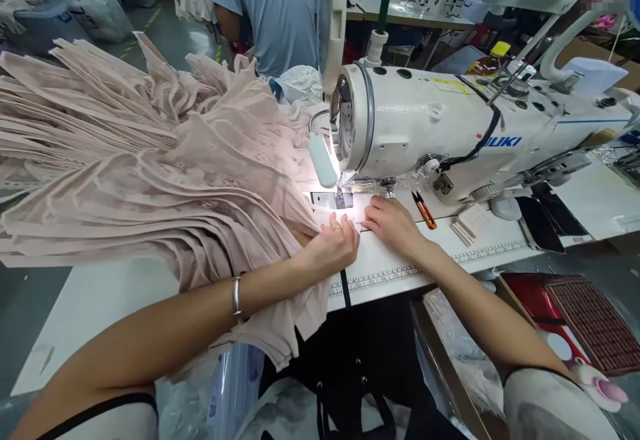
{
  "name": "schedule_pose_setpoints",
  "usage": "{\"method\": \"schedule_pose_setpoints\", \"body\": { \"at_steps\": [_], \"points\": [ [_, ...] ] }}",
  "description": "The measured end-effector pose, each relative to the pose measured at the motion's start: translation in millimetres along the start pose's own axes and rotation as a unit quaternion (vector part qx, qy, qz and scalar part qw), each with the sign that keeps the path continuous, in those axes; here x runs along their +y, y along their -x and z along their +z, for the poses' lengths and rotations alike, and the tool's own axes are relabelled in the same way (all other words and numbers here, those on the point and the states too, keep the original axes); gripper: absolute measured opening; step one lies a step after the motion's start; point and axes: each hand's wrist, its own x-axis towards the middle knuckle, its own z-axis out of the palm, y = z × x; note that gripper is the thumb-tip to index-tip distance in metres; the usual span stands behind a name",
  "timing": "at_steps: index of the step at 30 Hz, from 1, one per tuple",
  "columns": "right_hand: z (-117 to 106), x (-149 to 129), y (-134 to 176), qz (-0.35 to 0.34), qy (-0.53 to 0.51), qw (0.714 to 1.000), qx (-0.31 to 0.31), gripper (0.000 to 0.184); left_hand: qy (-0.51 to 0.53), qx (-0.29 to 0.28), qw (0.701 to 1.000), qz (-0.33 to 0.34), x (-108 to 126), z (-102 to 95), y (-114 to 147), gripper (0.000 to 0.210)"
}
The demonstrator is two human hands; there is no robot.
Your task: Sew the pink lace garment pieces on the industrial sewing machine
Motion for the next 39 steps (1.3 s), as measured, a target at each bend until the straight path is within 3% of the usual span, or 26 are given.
{"method": "schedule_pose_setpoints", "body": {
  "at_steps": [4, 11, 16, 20, 22, 24, 27, 32, 39],
  "points": [
    [1, 10, -12, 0.028, -0.112, 0.993, -0.031, 0.022, 0.008, 0.027, 0.999, -0.023, -4, 8.2, 9, 0.041],
    [9, 0, -17, -0.013, 0.053, 0.996, -0.069, 0.01, 0.049, 0.063, 0.995, -0.06, -16, 28.0, 13, 0.04],
    [19, -10, -33, 0.067, -0.061, 0.995, -0.032, 0.015, 0.133, 0.061, 0.985, -0.093, -23, 27.8, 12, 0.039],
    [23, -13, -34, 0.129, -0.181, 0.975, 0.01, 0.025, 0.284, 0.082, 0.93, -0.22, -35, 31.7, 17, 0.034],
    [24, -13, -32, 0.136, -0.209, 0.968, 0.021, 0.021, 0.344, 0.11, 0.902, -0.236, -34, 32.5, 18, 0.04],
    [23, -13, -29, 0.138, -0.22, 0.965, 0.03, 0.016, 0.356, 0.113, 0.91, -0.18, -27, 30.9, 19, 0.045],
    [22, -14, -27, 0.14, -0.219, 0.965, 0.036, 0.015, 0.29, 0.071, 0.95, -0.09, -18, 24.6, 20, 0.047],
    [22, -15, -28, 0.15, -0.207, 0.966, 0.038, 0.015, 0.196, 0.016, 0.976, -0.093, -14, 17.4, 19, 0.051],
    [24, -15, -27, 0.145, -0.208, 0.967, 0.036, 0.016, 0.185, 0.023, 0.978, -0.09, -15, 20.0, 17, 0.05]
  ]
}}
